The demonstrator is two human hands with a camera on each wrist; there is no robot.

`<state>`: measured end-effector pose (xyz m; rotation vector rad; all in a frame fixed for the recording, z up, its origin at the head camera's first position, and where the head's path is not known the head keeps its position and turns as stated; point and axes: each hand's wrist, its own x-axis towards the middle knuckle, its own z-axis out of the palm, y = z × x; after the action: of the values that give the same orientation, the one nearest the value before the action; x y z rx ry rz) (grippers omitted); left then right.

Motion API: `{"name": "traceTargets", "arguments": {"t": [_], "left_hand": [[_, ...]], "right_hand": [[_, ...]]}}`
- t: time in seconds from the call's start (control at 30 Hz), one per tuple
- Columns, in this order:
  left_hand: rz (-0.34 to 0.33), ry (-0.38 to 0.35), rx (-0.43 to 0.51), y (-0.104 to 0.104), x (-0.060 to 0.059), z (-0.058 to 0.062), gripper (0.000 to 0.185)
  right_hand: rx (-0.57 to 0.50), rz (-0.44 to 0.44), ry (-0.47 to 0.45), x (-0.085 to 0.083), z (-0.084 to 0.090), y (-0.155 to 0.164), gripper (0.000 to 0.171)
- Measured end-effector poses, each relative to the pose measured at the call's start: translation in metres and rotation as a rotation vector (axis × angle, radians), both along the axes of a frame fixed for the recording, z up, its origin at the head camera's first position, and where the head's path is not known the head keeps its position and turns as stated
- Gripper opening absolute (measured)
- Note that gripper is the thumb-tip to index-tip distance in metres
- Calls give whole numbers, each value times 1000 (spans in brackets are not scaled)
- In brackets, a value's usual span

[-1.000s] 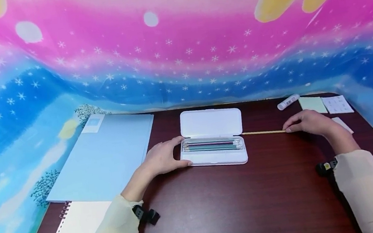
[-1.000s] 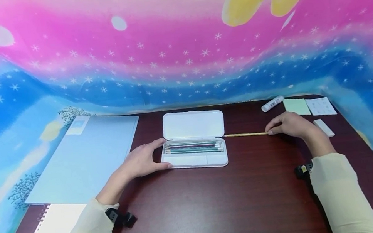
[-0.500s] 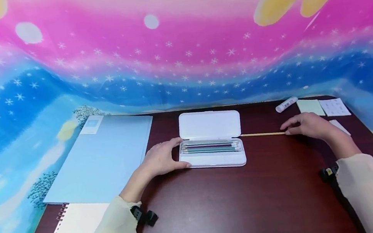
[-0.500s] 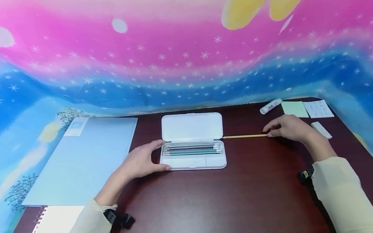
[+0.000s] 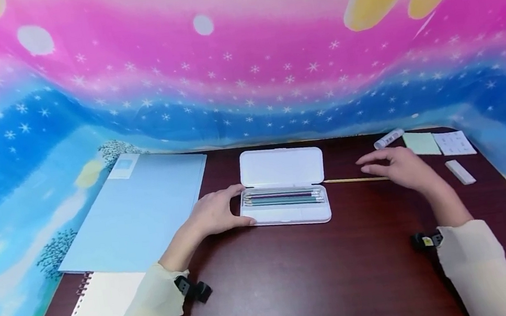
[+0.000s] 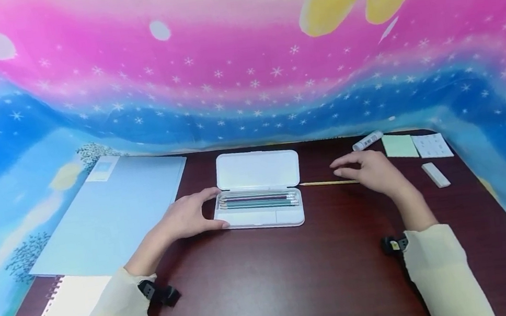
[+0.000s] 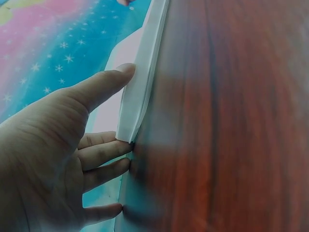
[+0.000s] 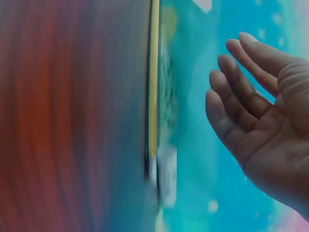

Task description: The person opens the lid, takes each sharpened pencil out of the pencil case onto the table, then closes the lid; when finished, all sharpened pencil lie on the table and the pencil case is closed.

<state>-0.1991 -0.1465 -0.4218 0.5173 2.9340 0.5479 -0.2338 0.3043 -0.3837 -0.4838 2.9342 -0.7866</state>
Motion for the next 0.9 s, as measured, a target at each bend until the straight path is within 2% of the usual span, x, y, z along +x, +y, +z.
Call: {"name": "traceTargets", "arguments": {"t": [0.23, 0.53, 0.7, 0.9], "left_hand": [[1, -8, -2, -1, -1, 1, 94], [18, -22, 0, 1, -3, -2, 94], [29, -19, 6, 1, -1, -4, 93], [40, -12, 7, 0, -2, -3, 94]], "right_hand": [[-11, 113, 17, 5, -6, -50, 25], [-14, 288, -71, 6, -7, -105, 30], [41, 322, -106, 3, -9, -120, 31], [113, 336, -103, 3, -10, -129, 29]]}}
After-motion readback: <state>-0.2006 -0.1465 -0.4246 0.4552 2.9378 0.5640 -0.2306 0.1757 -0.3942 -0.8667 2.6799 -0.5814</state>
